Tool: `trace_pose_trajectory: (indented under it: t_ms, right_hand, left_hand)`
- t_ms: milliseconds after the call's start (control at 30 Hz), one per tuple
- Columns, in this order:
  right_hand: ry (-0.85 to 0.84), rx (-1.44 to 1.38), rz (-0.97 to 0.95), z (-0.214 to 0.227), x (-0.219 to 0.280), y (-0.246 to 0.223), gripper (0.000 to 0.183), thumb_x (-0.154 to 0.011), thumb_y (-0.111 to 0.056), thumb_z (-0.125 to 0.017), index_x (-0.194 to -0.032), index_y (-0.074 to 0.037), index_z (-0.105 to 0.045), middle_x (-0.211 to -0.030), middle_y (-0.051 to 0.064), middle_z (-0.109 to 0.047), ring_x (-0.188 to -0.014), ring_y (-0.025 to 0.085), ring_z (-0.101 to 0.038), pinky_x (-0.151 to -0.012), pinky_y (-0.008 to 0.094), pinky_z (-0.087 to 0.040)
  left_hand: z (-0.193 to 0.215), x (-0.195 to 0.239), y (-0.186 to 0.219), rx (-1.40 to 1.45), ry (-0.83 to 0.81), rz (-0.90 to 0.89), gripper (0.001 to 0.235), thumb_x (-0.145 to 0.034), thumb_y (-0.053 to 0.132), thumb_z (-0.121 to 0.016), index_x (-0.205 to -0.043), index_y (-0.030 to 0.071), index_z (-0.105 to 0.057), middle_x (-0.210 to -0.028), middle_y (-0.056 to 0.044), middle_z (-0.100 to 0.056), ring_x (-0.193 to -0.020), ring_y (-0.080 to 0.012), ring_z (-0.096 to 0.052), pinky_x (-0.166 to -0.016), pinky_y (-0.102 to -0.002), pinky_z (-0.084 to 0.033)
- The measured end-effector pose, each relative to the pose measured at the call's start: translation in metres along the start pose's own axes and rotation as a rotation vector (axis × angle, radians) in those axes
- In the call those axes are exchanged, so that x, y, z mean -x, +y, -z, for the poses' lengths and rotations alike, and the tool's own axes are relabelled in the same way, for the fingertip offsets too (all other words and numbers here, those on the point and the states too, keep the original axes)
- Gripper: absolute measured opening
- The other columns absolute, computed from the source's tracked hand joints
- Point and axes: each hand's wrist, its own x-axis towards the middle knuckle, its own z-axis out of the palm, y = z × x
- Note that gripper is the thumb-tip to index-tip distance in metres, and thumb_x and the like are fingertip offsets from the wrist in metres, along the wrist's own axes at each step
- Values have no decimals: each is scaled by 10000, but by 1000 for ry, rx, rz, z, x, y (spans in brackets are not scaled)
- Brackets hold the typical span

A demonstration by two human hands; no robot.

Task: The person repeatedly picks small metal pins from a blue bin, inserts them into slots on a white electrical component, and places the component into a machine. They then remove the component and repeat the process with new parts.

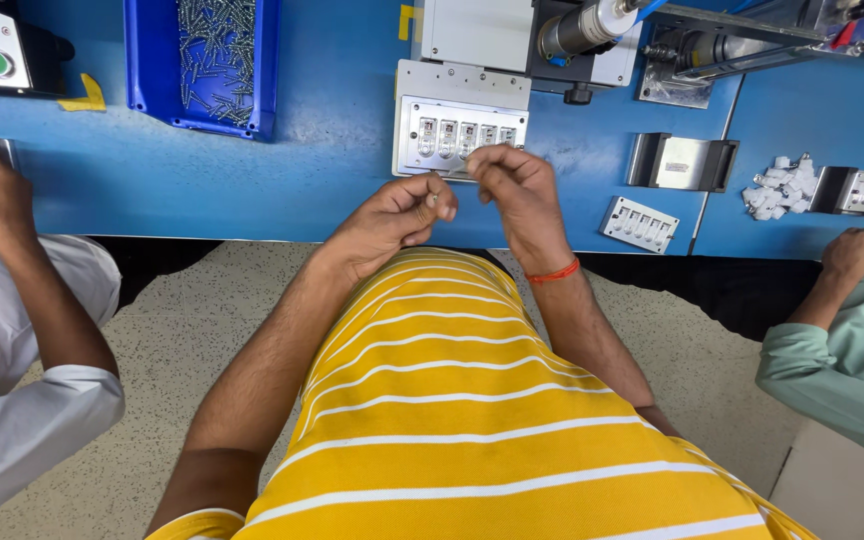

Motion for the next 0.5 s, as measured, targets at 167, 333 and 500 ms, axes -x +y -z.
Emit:
trace_pose_trajectory:
  t_ms: [167, 333, 500]
  right_hand:
    - [284, 975, 644, 2, -12, 0, 125, -902, -79, -848, -1015, -81, -797, -949, 33, -627, -939, 186, -549, -793, 318, -471]
    - [249, 1099, 634, 3, -19, 6, 142, -896, -93, -861, -1027, -91, -806, -985, 33, -591, -938, 205, -509, -806, 335, -461]
    - [222, 1194, 629, 4, -28, 9, 153, -875, -107, -858, -1020, -89, -813, -956, 27, -571, -917, 209, -505, -832, 359, -431]
  left_hand:
    - [-3, -1, 8, -103, 154, 5, 187, -1075, 224, -574, -1163, 81, -656, -960, 4, -609, -719, -26, -448, -565, -188, -320]
    - [-3, 3, 13, -232, 318, 62, 183, -1033, 220, -619, -1171, 107, -660, -929, 10, -680, -647, -14, -430, -523, -188, -297]
    - [-1, 9, 11, -270, 400, 94, 184, -1011, 233, -654, -1161, 127, -661, -943, 2, -741, -590, 0, -410, -490, -184, -280]
